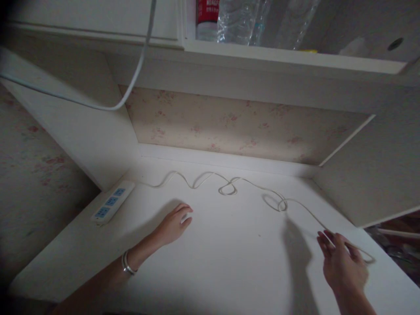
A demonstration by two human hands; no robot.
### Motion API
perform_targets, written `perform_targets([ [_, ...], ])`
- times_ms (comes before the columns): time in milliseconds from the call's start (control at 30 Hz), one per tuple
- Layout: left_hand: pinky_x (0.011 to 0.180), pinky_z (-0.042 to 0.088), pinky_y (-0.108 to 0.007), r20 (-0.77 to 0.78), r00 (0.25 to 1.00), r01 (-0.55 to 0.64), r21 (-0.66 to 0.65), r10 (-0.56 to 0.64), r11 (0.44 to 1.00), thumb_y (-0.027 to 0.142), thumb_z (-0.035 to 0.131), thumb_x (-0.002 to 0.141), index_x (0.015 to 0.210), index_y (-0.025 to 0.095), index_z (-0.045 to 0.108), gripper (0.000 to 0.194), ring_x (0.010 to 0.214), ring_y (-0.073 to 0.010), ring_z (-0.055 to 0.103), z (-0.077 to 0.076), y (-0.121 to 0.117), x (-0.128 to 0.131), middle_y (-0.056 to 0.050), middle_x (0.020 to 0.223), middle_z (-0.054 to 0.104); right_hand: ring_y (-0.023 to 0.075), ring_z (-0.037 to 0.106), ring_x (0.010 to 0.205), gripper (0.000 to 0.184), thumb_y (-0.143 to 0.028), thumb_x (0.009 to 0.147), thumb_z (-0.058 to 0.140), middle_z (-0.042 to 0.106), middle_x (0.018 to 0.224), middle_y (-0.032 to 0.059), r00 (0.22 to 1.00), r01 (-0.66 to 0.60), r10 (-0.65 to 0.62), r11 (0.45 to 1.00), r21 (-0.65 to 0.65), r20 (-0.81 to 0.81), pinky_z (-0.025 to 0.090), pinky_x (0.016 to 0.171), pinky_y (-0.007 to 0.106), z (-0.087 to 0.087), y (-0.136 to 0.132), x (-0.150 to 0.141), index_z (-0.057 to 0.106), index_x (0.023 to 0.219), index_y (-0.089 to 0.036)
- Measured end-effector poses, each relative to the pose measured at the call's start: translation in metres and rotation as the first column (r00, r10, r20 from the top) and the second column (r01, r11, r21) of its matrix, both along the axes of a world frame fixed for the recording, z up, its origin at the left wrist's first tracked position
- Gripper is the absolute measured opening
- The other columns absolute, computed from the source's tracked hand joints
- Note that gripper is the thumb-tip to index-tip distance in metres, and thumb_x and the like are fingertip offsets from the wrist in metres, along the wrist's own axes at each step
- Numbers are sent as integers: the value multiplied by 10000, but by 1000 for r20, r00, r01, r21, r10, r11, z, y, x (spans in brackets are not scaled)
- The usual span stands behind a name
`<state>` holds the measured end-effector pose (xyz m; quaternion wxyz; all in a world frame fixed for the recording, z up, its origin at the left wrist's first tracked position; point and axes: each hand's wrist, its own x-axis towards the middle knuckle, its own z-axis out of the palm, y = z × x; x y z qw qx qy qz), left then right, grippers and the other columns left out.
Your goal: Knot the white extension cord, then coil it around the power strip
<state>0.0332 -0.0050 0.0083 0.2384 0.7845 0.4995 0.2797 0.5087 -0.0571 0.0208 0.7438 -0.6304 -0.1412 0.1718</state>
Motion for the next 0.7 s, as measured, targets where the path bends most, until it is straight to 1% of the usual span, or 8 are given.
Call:
perform_targets([
  [67,899,465,-308,57,998,-3,-41,6,999,212,487,874,1042,202,610,208,981,-178,584,-5,-21,-8,-67,1064,606,217,688,725,176,-240,580,769,667,887,146,997,-48,52,997,56,-63,550,711,355,-12,-1,-8,633,690,-232],
  [133,872,476,-303,109,994,-20,-78,29,997,207,483,872,982,207,632,185,947,-174,587,-9,-37,-14,-63,1022,616,202,679,697,189,-241,569,779,663,882,125,993,-81,86,995,60,-77,555,675,340,-19,-2,-17,650,706,-227],
  [233,878,479,-305,172,983,-42,-116,61,992,213,477,876,933,208,643,175,963,-176,585,-12,-51,-18,-66,1026,617,189,666,663,199,-252,577,770,656,856,88,982,-138,145,989,62,-124,560,588,313,-24,-3,-27,656,739,-237],
  [367,881,485,-305,209,975,-45,-151,77,987,225,474,881,928,206,647,180,998,-180,583,-14,-53,-20,-73,1048,611,151,629,596,170,-251,616,726,636,792,36,964,-165,167,986,26,-207,547,554,280,-25,-4,-34,644,764,-237],
  [467,855,495,-306,205,977,-32,-157,64,987,234,468,884,909,202,654,190,966,-179,589,-13,-53,-20,-76,1032,614,152,622,610,98,-307,720,635,633,826,39,938,-171,165,985,7,-305,534,574,300,-29,-5,-32,627,777,-227],
  [567,874,489,-319,204,978,-17,-156,49,988,251,470,885,898,208,661,196,963,-186,593,-9,-52,-21,-73,1006,627,164,603,600,213,-403,815,496,619,852,51,908,-182,176,983,19,-380,510,551,338,-36,-8,-27,612,781,-228],
  [633,898,479,-324,201,978,-28,-136,56,990,263,463,893,901,214,660,204,970,-189,594,-5,-50,-25,-69,987,637,168,575,568,231,-425,822,457,589,805,42,913,-185,175,983,8,-369,489,531,352,-39,-10,-25,584,765,-240],
  [700,909,473,-331,180,980,-75,-90,91,993,276,448,903,915,217,652,213,973,-192,593,0,-44,-34,-67,977,643,170,533,525,195,-420,800,458,534,727,20,942,-189,171,981,-36,-288,476,527,371,-39,-14,-25,540,738,-253],
])
